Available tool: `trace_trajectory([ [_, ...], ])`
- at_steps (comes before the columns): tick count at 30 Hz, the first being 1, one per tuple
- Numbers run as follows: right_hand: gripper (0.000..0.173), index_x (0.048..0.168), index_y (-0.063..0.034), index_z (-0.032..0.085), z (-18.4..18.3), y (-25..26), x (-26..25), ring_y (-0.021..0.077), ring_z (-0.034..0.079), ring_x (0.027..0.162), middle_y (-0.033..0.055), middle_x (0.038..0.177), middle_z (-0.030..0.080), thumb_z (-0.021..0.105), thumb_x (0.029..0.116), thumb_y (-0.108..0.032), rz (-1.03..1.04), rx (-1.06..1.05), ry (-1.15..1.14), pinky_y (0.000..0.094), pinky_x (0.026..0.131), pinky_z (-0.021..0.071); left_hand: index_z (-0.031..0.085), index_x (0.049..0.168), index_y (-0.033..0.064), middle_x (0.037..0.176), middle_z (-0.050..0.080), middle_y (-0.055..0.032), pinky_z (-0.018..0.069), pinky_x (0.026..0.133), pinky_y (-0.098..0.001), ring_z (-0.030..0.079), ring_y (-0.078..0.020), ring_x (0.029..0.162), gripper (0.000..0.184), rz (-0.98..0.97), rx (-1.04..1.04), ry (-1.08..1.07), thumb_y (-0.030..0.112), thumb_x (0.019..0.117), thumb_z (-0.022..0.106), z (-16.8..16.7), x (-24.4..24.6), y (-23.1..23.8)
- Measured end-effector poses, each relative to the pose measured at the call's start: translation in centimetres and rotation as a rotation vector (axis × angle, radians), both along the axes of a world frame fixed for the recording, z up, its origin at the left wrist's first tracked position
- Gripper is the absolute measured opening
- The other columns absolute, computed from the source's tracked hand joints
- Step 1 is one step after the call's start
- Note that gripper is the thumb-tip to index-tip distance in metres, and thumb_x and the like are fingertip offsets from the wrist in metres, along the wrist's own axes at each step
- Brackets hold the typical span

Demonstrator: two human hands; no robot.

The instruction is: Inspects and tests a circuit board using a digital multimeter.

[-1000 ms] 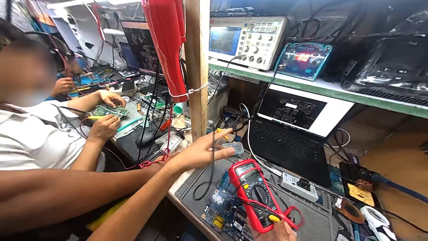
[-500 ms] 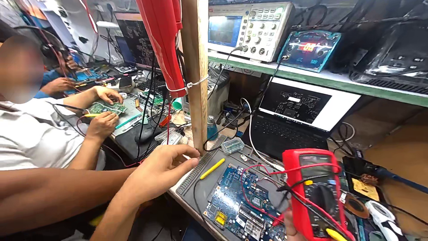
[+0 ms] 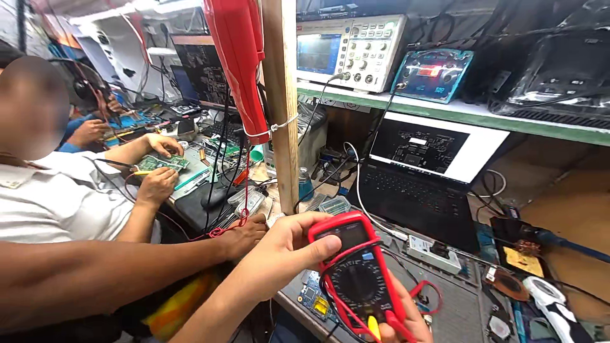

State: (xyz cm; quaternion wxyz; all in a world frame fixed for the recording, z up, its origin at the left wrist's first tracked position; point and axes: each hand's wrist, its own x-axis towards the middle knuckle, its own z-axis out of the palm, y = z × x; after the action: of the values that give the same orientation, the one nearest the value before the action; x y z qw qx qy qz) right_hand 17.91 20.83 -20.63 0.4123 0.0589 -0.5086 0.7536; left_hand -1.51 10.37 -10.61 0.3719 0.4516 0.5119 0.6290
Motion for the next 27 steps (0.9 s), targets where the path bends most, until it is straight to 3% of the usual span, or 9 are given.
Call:
trace_trajectory([
  [4,0.059,0.148,-0.0053,0.047,0.5,1.8,0.3,0.0296,0.060,0.130,0.0163,0.144,0.059,0.072,0.0954,-0.014,0.040,0.031,-0.025,0.0462,0.108,0.0526,0.063,0.135,0.0084,0.115,0.070,-0.0177,0.0632,0.083,-0.0383,0.072,-0.0246,0.097,0.045,0.060,0.033,0.046,0.031,0.0966,0.070,0.5,-1.4,-1.5],
  [8,0.047,0.144,-0.0003,0.048,1.1,4.2,-0.8,0.0373,0.060,0.127,0.0228,0.139,0.060,0.060,0.0992,-0.008,-0.063,0.157,-0.082,0.0517,0.107,0.0518,0.060,0.138,0.0086,0.114,0.070,-0.0121,0.0616,0.081,-0.0306,0.070,-0.0160,0.094,0.051,-0.028,0.212,0.167,0.038,0.0970,0.069,1.7,-3.7,-3.7],
  [10,0.043,0.142,0.0016,0.050,0.9,4.7,-3.3,0.0324,0.062,0.126,0.0180,0.136,0.064,0.055,0.1010,-0.010,-0.199,0.396,-0.232,0.0496,0.106,0.0543,0.062,0.137,0.0110,0.114,0.071,-0.0069,0.0604,0.080,-0.0269,0.069,-0.0118,0.094,0.052,-0.094,0.263,0.255,0.043,0.0962,0.068,2.4,-4.3,-4.8],
  [13,0.045,0.147,-0.0120,0.055,0.1,4.9,-7.7,0.0177,0.059,0.131,0.0039,0.140,0.064,0.051,0.1047,-0.027,-0.276,0.834,-0.664,0.0435,0.112,0.0485,0.063,0.135,0.0128,0.114,0.071,-0.0040,0.0599,0.081,-0.0263,0.069,-0.0116,0.095,0.055,-0.185,0.300,0.362,0.049,0.0942,0.068,3.4,-4.5,-6.0],
  [16,0.048,0.150,-0.0184,0.053,-0.3,4.5,-11.5,0.0270,0.050,0.139,0.0029,0.144,0.061,0.052,0.1038,-0.030,-0.230,1.146,-1.041,0.0601,0.117,0.0325,0.063,0.135,0.0121,0.115,0.072,-0.0098,0.0617,0.086,-0.0350,0.071,-0.0205,0.099,0.054,-0.243,0.298,0.344,0.043,0.0919,0.072,3.8,-5.0,-6.9],
  [18,0.045,0.145,-0.0178,0.057,-0.7,4.3,-12.9,0.0325,0.050,0.139,0.0072,0.140,0.062,0.057,0.1016,-0.026,-0.201,1.229,-1.162,0.0673,0.116,0.0283,0.061,0.136,0.0121,0.116,0.071,-0.0109,0.0615,0.087,-0.0363,0.071,-0.0224,0.100,0.054,-0.246,0.306,0.348,0.039,0.0914,0.074,4.1,-5.3,-7.5],
  [20,0.036,0.133,-0.0140,0.066,-0.9,4.3,-13.4,0.0360,0.051,0.135,0.0129,0.135,0.062,0.063,0.0979,-0.020,-0.178,1.272,-1.218,0.0695,0.116,0.0270,0.061,0.137,0.0130,0.118,0.069,-0.0096,0.0617,0.086,-0.0357,0.070,-0.0218,0.100,0.054,-0.169,0.326,0.395,0.040,0.0916,0.073,4.2,-5.6,-8.1],
  [23,0.022,0.116,-0.0126,0.071,-0.8,4.3,-12.4,0.0340,0.053,0.132,0.0128,0.127,0.064,0.064,0.0951,-0.015,-0.235,1.269,-1.162,0.0688,0.116,0.0259,0.062,0.137,0.0131,0.124,0.069,-0.0049,0.0585,0.092,-0.0304,0.068,-0.0146,0.106,0.051,0.044,0.341,0.441,0.043,0.0957,0.068,4.5,-5.2,-8.3],
  [27,0.020,0.115,-0.0136,0.071,0.3,4.5,-10.8,0.0291,0.044,0.144,0.0047,0.139,0.063,0.060,0.0991,-0.016,-0.226,1.245,-1.019,0.0659,0.119,0.0264,0.067,0.127,0.0155,0.113,0.072,-0.0012,0.0606,0.087,-0.0294,0.070,-0.0107,0.100,0.039,0.332,0.378,0.250,0.038,0.0957,0.069,3.3,-5.5,-7.3],
])
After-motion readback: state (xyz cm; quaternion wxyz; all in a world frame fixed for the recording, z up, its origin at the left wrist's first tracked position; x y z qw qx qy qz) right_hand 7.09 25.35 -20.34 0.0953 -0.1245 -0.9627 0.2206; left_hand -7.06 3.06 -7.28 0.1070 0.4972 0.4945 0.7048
